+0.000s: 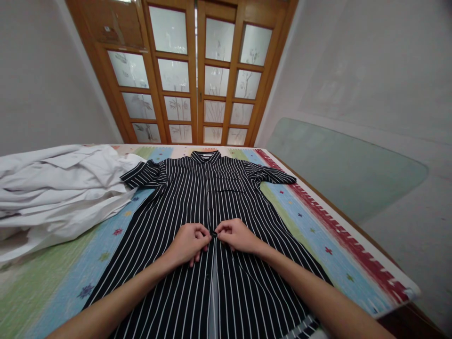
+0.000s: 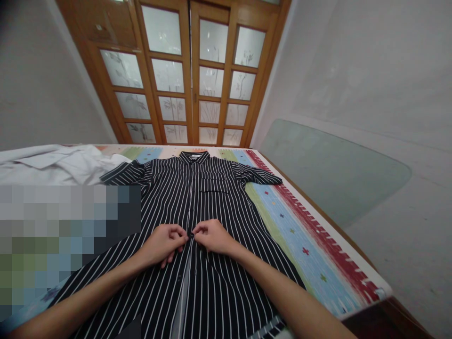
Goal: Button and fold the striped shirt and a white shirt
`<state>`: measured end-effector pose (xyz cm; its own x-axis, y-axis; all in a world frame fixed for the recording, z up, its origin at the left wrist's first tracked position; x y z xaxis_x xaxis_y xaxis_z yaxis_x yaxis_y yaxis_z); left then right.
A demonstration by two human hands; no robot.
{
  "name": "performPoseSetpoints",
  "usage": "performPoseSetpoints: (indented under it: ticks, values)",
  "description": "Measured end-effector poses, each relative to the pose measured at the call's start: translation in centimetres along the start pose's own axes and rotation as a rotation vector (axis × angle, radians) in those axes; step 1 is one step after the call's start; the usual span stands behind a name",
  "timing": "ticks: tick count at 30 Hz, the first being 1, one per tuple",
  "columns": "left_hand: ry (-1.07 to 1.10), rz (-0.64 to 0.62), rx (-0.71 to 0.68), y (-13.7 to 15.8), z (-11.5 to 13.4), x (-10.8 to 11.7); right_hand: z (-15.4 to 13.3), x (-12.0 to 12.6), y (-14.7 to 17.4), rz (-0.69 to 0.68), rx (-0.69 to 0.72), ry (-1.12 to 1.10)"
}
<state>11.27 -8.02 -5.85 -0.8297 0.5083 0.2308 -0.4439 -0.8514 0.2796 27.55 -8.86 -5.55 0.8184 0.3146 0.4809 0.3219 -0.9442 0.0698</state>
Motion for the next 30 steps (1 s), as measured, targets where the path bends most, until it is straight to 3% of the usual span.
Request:
performPoseSetpoints:
  ticks: [20,30]
  values:
    - [0.22,-0.154,0.024,-0.19,-0.26,-0.47,-0.21,-0.08,0.24,-0.036,-0.014,-0.076]
    - [0.166,-0.086,-0.034,0.06,-0.1,-0.15,-0.25,0.0,0.26,-0.069,-0.014,-0.125]
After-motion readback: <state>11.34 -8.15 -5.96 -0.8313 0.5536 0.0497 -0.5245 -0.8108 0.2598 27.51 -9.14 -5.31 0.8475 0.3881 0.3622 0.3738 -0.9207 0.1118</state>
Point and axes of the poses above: each hand's wrist, its own y-axis away from the middle knuckle, its own x-axis out of the back of the hand, z = x × y, the point moved 4 cm from there along -y, towards the middle knuckle, and after that the axes turned 6 degrees about y, right-handed, at the moved point
